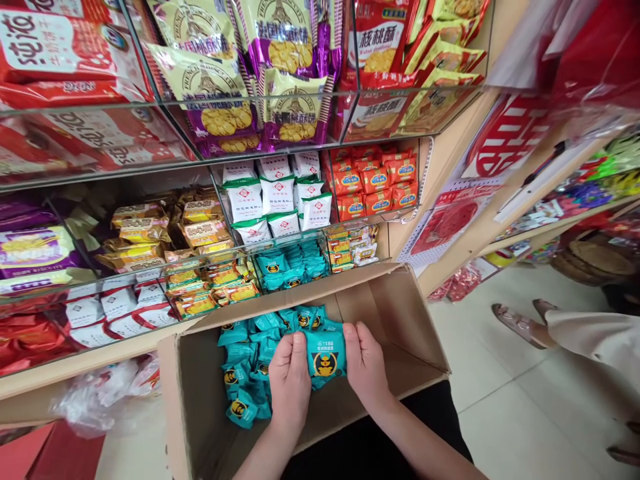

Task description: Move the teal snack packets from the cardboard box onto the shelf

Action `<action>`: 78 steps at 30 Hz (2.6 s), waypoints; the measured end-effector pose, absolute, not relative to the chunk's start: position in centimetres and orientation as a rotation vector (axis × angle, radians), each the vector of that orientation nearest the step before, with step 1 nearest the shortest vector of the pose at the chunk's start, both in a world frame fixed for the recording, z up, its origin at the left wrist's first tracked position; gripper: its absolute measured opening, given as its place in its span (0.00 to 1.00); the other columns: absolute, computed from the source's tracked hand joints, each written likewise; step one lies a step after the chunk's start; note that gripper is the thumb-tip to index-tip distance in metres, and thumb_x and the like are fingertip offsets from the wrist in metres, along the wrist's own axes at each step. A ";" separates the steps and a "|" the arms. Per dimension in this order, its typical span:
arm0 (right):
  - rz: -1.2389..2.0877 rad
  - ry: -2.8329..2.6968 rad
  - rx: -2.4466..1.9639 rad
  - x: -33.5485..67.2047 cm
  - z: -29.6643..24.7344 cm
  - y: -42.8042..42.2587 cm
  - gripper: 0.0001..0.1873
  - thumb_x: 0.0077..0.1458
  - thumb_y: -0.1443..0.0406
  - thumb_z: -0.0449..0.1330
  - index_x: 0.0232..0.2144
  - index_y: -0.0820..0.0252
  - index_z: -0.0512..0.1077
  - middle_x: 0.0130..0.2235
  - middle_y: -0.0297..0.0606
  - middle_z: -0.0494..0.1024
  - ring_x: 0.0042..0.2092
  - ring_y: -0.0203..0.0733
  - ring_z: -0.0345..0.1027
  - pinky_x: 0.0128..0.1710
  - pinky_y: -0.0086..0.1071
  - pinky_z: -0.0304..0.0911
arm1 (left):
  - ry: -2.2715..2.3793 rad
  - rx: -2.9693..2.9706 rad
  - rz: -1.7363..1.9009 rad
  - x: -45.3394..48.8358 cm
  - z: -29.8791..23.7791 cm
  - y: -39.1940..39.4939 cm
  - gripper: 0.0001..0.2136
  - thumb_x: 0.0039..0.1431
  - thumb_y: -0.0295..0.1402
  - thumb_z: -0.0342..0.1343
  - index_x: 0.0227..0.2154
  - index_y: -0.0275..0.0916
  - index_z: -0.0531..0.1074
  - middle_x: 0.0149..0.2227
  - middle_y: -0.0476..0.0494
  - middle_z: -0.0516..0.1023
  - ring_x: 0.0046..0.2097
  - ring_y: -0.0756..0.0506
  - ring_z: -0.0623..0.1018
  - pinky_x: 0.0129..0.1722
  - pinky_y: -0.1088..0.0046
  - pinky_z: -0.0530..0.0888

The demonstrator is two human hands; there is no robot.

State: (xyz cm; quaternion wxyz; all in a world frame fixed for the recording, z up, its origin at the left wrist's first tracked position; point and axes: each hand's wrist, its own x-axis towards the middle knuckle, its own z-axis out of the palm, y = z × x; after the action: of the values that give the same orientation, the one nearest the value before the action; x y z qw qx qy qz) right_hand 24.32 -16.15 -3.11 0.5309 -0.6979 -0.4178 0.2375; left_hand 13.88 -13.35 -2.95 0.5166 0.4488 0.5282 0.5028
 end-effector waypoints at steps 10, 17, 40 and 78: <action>0.837 -1.254 -1.416 25.7 -1.6 -17.0 0.12 0.54 0.58 0.49 0.39 0.57 0.61 0.33 0.35 0.66 0.28 0.33 0.59 0.26 0.25 0.57 | 1.317 1.340 1.252 12.9 -2.3 -13.3 0.15 0.51 0.43 0.49 0.18 0.37 0.60 0.19 0.53 0.56 0.22 0.54 0.59 0.21 0.80 0.62; 1.135 -1.678 -1.411 27.6 3.1 -14.1 0.16 0.47 0.59 0.58 0.40 0.56 0.65 0.27 0.31 0.69 0.24 0.32 0.60 0.21 0.23 0.54 | 1.271 2.051 1.096 8.6 0.1 -10.7 0.11 0.57 0.35 0.42 0.27 0.38 0.67 0.21 0.50 0.66 0.24 0.52 0.67 0.25 0.79 0.65; 0.646 -2.505 -1.706 22.6 -4.4 7.9 0.15 0.39 0.65 0.64 0.33 0.59 0.67 0.40 0.39 0.69 0.38 0.41 0.65 0.29 0.25 0.54 | 1.905 2.819 0.506 1.1 -0.3 -2.4 0.15 0.56 0.36 0.41 0.23 0.38 0.71 0.27 0.45 0.74 0.31 0.45 0.71 0.30 0.71 0.60; 0.531 -2.649 -1.910 27.6 -3.2 8.2 0.12 0.41 0.66 0.61 0.34 0.60 0.71 0.38 0.42 0.75 0.36 0.45 0.68 0.26 0.27 0.55 | 1.351 2.595 -0.705 13.3 -0.3 7.8 0.10 0.51 0.27 0.51 0.35 0.29 0.71 0.40 0.31 0.73 0.43 0.41 0.73 0.38 0.62 0.69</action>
State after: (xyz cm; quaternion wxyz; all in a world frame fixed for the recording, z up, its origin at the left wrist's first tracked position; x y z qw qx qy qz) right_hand 27.61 8.25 -3.15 -0.0832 -0.5752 -0.7979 0.1598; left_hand 13.32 7.84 -0.27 0.0659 0.8605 0.4479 -0.2338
